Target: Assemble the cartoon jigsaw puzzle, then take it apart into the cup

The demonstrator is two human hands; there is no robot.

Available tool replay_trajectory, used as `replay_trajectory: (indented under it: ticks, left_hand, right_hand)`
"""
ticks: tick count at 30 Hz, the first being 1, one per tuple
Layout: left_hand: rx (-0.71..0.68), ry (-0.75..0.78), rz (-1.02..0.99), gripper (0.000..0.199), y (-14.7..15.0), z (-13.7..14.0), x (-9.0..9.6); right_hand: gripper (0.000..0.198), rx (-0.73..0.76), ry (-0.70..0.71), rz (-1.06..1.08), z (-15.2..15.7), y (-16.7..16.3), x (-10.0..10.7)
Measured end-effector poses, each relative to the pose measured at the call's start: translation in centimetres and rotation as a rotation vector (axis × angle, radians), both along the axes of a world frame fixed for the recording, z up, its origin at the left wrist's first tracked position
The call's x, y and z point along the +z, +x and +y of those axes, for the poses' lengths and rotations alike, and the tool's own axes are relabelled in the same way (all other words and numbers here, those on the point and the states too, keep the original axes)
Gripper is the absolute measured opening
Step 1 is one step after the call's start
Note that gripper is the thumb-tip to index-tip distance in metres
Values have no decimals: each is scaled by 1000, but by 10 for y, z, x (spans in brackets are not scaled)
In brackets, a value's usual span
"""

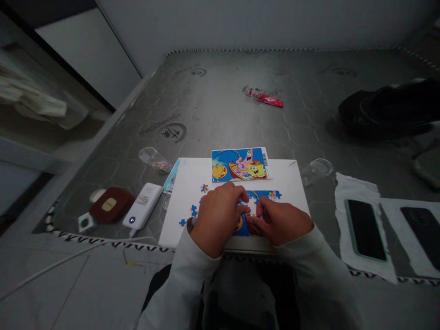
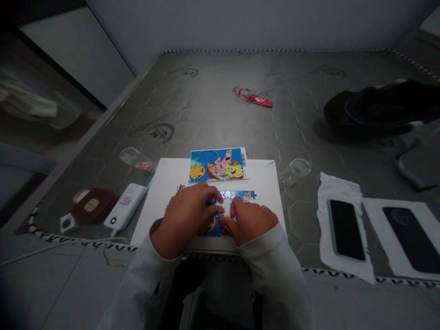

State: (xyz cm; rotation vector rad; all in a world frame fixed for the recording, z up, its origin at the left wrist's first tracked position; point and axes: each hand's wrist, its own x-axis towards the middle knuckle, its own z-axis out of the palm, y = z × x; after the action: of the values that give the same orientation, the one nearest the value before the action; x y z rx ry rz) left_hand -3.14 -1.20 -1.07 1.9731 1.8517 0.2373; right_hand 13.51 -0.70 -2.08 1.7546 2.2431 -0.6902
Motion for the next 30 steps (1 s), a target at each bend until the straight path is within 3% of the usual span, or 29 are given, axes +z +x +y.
replay_trajectory:
  ticks: [6,11,15,18,23,26,30]
  left_hand:
    - [48,-88,-60,14,-1,3,-2]
    - [107,-33,22,10,-3,-4,17]
    - [220,1,84,10,-26,-11,38]
    - [317,-45,193,14,-54,-14,45]
    - [349,-47,227,13,-83,-14,39]
    - [321,-32,206,11,-83,-11,32]
    - [294,34,163,15,-76,-5,23]
  right_hand:
    - [22,-42,25,-1,-1,-1,0]
    - [22,3,-23,17,0,2,-2]
    - [23,-1,-6,5,0,2,-2]
    - [25,-3,-27,17,1,4,-3]
    - [27,-20,-54,35,4,9,-10]
    - [29,-6,-55,54,3,11,-12]
    - [27,-4,59,75,-3,9,-11]
